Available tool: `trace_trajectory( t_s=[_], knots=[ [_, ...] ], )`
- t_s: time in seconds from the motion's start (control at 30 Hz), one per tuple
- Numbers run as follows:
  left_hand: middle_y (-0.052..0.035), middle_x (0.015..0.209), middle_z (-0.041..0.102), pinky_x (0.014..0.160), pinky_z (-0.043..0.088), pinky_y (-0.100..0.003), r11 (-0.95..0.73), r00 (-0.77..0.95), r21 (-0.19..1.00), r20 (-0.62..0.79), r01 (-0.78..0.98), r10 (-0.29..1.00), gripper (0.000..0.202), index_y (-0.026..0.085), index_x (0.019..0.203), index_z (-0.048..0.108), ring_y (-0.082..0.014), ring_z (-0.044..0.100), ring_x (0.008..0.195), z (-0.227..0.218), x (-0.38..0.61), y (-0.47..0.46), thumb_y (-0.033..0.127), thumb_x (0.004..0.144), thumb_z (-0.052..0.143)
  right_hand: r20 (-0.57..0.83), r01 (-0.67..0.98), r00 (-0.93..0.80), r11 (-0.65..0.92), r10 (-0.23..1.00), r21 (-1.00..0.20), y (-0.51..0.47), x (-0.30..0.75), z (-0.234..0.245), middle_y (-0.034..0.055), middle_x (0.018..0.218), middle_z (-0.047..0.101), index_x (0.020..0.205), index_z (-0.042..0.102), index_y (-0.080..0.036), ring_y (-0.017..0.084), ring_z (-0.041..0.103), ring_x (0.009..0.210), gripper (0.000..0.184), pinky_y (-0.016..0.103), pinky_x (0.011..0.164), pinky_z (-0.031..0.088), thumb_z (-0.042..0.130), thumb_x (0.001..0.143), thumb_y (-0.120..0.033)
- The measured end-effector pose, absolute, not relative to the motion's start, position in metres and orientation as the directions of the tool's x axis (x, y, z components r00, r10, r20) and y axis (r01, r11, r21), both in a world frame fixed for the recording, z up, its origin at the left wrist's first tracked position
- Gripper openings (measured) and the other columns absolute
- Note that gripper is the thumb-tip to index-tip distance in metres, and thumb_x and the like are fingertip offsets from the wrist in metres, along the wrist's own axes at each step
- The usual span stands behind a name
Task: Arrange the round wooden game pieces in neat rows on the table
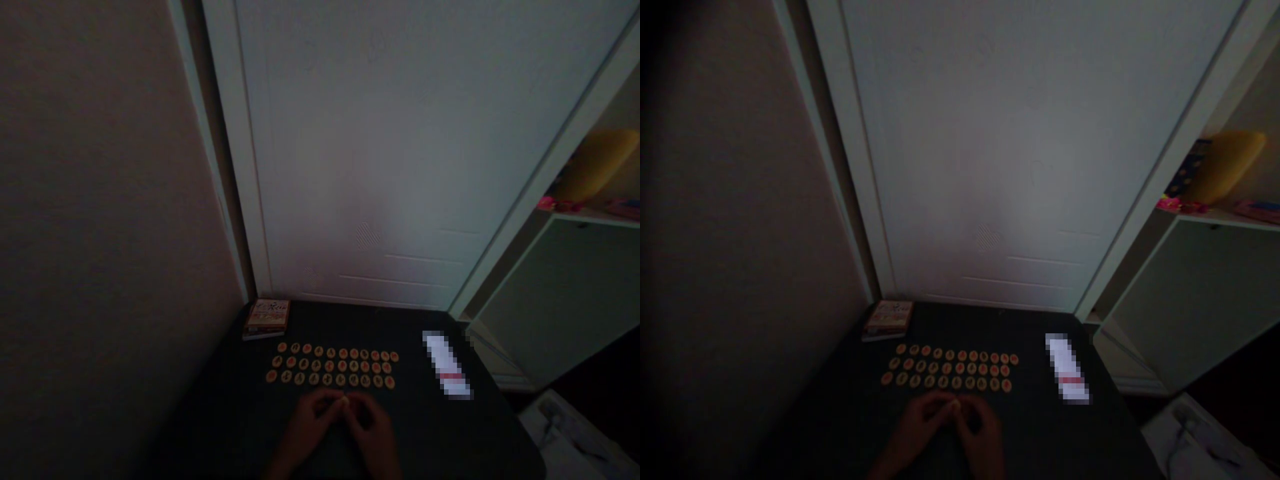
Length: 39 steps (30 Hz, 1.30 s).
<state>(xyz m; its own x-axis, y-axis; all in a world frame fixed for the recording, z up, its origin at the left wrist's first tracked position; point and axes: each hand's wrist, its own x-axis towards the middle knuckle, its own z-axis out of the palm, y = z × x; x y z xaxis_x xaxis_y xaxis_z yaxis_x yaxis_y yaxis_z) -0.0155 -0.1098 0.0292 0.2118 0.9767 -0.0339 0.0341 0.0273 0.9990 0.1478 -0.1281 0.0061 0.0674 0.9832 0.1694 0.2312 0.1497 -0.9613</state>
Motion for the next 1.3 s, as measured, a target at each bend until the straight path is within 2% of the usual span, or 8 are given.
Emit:
trace_trajectory(
  t_s=[0.1,0.3,0.43,0.67,0.77,1.0,1.2,1.3],
  knots=[
    [-0.0080,0.100,0.081,0.085,0.058,-0.032,0.021,0.246,0.998,-0.034,0.053,0.969,0.038,0.020,0.096,0.078,-0.0262,0.074,0.094,0.031,-0.016,-0.111,0.053,0.080,0.071,0.140,0.228,0.075,0.120,0.987,-0.966,-0.128,0.148,0.004,0.0076,0.085,0.079,0.091,0.077,-0.019,0.023,0.073,0.077,0.044,0.028,0.073,0.058,0.068,0.080,-0.061],
    [-0.0086,0.104,0.080,0.088,0.056,-0.033,-0.022,0.269,0.997,0.003,0.067,0.963,0.037,0.020,0.100,0.077,-0.0255,0.074,0.095,0.036,-0.015,-0.114,0.052,0.083,0.069,0.121,0.229,0.076,0.101,0.990,-0.968,-0.129,0.150,0.009,0.0081,0.091,0.079,0.093,0.078,-0.020,0.025,0.073,0.086,0.042,0.031,0.081,0.057,0.065,0.084,-0.059],
    [-0.0090,0.099,0.080,0.085,0.057,-0.032,-0.029,0.204,0.995,0.009,0.096,0.979,0.035,0.019,0.094,0.077,-0.0259,0.075,0.092,0.034,-0.013,-0.113,0.051,0.081,0.071,0.163,0.233,0.043,0.149,0.986,-0.961,-0.131,0.150,0.013,0.0080,0.094,0.079,0.097,0.078,-0.021,0.024,0.073,0.090,0.039,0.031,0.083,0.056,0.064,0.086,-0.056],
    [-0.0067,0.088,0.082,0.081,0.058,-0.032,-0.012,0.119,0.991,-0.004,0.133,0.993,0.031,0.020,0.084,0.076,-0.0262,0.076,0.086,0.030,-0.009,-0.111,0.049,0.077,0.072,0.209,0.244,-0.002,0.204,0.978,-0.948,-0.131,0.149,0.008,0.0079,0.092,0.078,0.102,0.076,-0.020,0.023,0.072,0.083,0.038,0.030,0.078,0.057,0.065,0.086,-0.053],
    [-0.0072,0.091,0.082,0.084,0.058,-0.033,-0.014,0.133,0.991,-0.004,0.134,0.991,0.032,0.020,0.086,0.077,-0.0266,0.075,0.089,0.032,-0.010,-0.111,0.051,0.078,0.072,0.214,0.244,0.006,0.206,0.977,-0.947,-0.130,0.149,0.010,0.0075,0.092,0.078,0.101,0.076,-0.021,0.023,0.072,0.083,0.038,0.030,0.078,0.057,0.066,0.085,-0.054],
    [-0.0094,0.103,0.080,0.091,0.055,-0.034,0.034,0.248,0.998,-0.048,0.060,0.968,0.039,0.019,0.095,0.077,-0.0270,0.073,0.098,0.042,-0.016,-0.111,0.053,0.079,0.071,0.132,0.186,-0.019,0.133,0.991,-0.973,-0.133,0.148,0.020,0.0079,0.099,0.079,0.105,0.076,-0.022,0.025,0.074,0.091,0.041,0.032,0.083,0.057,0.060,0.089,-0.056],
    [-0.0086,0.100,0.080,0.088,0.056,-0.033,0.071,0.265,0.996,-0.080,0.046,0.961,0.042,0.019,0.100,0.075,-0.0254,0.074,0.095,0.042,-0.018,-0.108,0.055,0.077,0.073,0.131,0.162,-0.008,0.131,0.991,-0.978,-0.132,0.146,0.021,0.0084,0.102,0.080,0.104,0.078,-0.023,0.026,0.074,0.095,0.040,0.034,0.087,0.057,0.060,0.089,-0.056],
    [-0.0078,0.096,0.080,0.085,0.057,-0.032,0.098,0.249,0.993,-0.111,0.062,0.962,0.042,0.020,0.095,0.075,-0.0251,0.074,0.091,0.041,-0.016,-0.107,0.057,0.075,0.075,0.143,0.170,0.001,0.141,0.990,-0.975,-0.130,0.146,0.018,0.0080,0.101,0.080,0.102,0.078,-0.024,0.026,0.075,0.095,0.039,0.034,0.087,0.058,0.060,0.089,-0.056]
  ],
)
